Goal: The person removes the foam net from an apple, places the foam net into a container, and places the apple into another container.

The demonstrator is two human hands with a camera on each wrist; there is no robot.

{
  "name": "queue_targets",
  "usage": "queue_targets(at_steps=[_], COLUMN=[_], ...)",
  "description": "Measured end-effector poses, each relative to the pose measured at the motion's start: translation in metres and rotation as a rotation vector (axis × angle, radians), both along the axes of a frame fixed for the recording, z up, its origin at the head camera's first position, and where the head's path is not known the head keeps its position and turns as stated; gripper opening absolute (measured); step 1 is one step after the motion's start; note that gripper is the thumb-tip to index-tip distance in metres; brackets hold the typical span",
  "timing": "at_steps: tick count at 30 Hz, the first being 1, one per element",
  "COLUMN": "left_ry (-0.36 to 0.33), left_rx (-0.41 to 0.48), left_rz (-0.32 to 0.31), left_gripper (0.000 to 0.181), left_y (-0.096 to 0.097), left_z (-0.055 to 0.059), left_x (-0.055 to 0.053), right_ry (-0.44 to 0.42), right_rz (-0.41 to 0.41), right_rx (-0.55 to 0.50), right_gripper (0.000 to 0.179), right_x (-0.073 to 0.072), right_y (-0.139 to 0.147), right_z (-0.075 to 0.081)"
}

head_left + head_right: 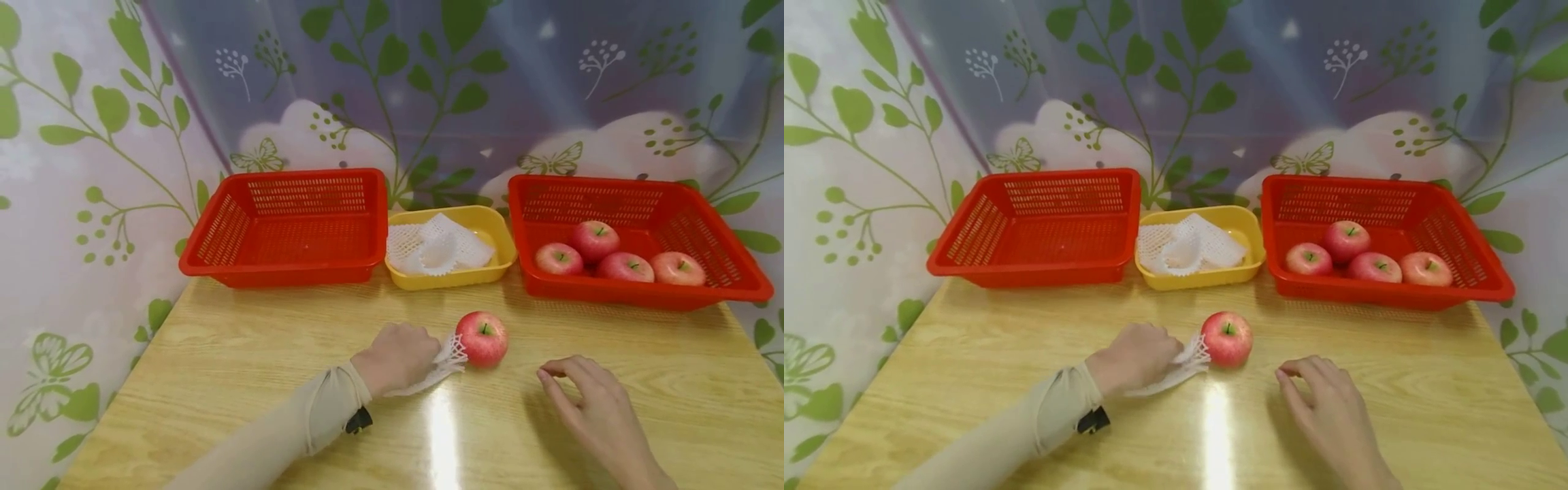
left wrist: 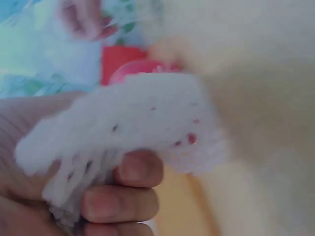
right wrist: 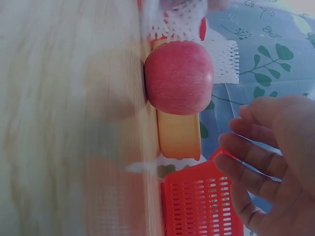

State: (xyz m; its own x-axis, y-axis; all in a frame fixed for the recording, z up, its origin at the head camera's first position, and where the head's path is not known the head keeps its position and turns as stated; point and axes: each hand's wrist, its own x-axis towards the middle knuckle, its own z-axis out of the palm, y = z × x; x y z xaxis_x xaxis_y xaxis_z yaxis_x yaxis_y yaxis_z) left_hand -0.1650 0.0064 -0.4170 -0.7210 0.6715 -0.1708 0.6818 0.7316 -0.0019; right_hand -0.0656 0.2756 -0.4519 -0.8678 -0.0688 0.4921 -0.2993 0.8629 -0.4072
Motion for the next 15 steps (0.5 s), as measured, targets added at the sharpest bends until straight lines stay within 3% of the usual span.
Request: queue_targets(at_steps=[3,5,7,9,10,12,14,15], left_ry=[-0.007,0.052,0.184,0.365,0.437,0.526,0.511,0.45], left_rx=[0.078,0.169,0.256,0.273,0.257,0.217,0.154,0.128], left_rz=[0.033,0.08,0.124,0.158,0.181,0.216,0.241,0.257], left_gripper=[0.033,0.037,0.045,0.053,0.057,0.067,0.077,0.081], left_y=[-0.003,-0.003,0.0,0.007,0.011,0.021,0.031,0.035], left_z=[0.028,0.052,0.072,0.083,0.085,0.076,0.056,0.043], left_x=[-0.01,-0.02,-0.036,-0.057,-0.068,-0.094,-0.117,-0.125], right_ry=[-0.004,-0.018,-0.026,-0.024,-0.025,-0.033,-0.074,-0.111], right_rz=[0.013,0.025,0.037,0.057,0.067,0.095,0.13,0.145], right_rx=[0.014,0.027,0.036,0.033,0.031,0.016,-0.007,-0.016], right_gripper=[0.012,0.01,0.009,0.009,0.01,0.018,0.031,0.039], right_x=[-0.002,-0.005,-0.009,-0.016,-0.021,-0.03,-0.04,-0.044], right_y=[0.001,0.0,-0.001,-0.005,-0.008,-0.015,-0.022,-0.026], right_z=[0.003,0.006,0.011,0.016,0.017,0.018,0.017,0.015])
